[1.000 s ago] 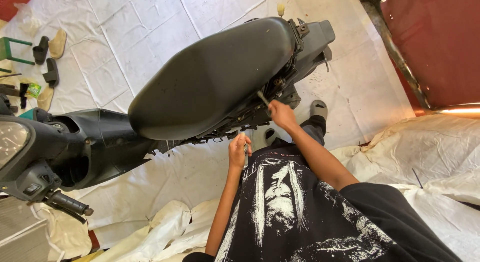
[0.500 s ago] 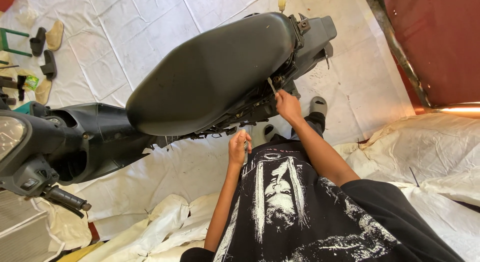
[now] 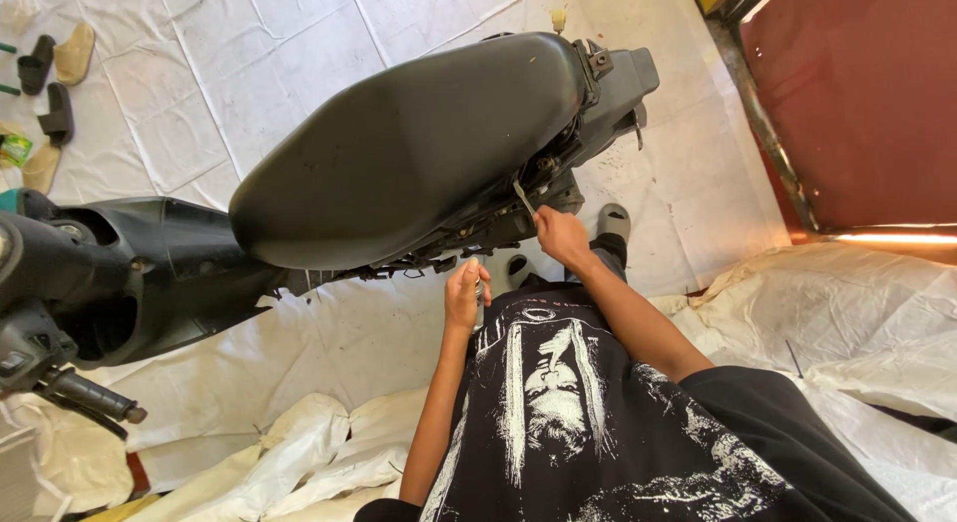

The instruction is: The person uses a screwdriver to work on the underside of a motorcycle seat, focusing on the rear mounting area. They repeatedly insert and turn the tool while holding a small object in their other hand.

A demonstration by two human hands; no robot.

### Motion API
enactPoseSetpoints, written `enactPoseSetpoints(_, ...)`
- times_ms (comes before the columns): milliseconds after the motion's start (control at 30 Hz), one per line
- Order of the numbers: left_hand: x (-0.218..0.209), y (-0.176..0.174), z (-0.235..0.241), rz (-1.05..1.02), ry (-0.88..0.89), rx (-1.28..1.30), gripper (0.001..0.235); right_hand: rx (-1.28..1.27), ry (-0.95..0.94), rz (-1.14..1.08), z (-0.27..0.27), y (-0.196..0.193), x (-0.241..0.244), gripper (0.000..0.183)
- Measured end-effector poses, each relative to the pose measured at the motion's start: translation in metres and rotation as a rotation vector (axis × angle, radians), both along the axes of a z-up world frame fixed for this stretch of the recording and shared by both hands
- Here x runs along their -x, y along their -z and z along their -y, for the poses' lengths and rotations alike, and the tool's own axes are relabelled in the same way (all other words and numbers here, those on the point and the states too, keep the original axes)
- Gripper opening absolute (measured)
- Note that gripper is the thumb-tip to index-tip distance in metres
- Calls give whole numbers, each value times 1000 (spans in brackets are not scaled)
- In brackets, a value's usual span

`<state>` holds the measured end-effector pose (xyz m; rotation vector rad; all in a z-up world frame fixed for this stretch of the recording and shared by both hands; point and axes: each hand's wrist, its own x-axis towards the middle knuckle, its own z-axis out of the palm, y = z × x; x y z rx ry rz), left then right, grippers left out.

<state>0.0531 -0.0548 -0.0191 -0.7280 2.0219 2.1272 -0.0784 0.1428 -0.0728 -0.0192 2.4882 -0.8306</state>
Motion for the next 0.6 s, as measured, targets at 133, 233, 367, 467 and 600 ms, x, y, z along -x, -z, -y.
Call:
enactPoseSetpoints(133,-2,1,0,-11,-56,-2,47,-26,26,-91,-3,-9,14,31)
enactPoseSetpoints(233,1,-5,-5,-25,-50,-42,48,29,48,1,-5,-5,8,33)
enactPoseSetpoints(367,-4,-1,-12,-21,-69,-46,48,-34,-100,50,-8,17,-6,29)
enactPoseSetpoints(467,-5,0,-17,-17,-95,-35,49,-129,-148,-35,-17,11,16,31)
enactPoseSetpoints(600,-5,-7,-25,-3,-136,-33,49,-149,-149,-158,-19,-13,23,28)
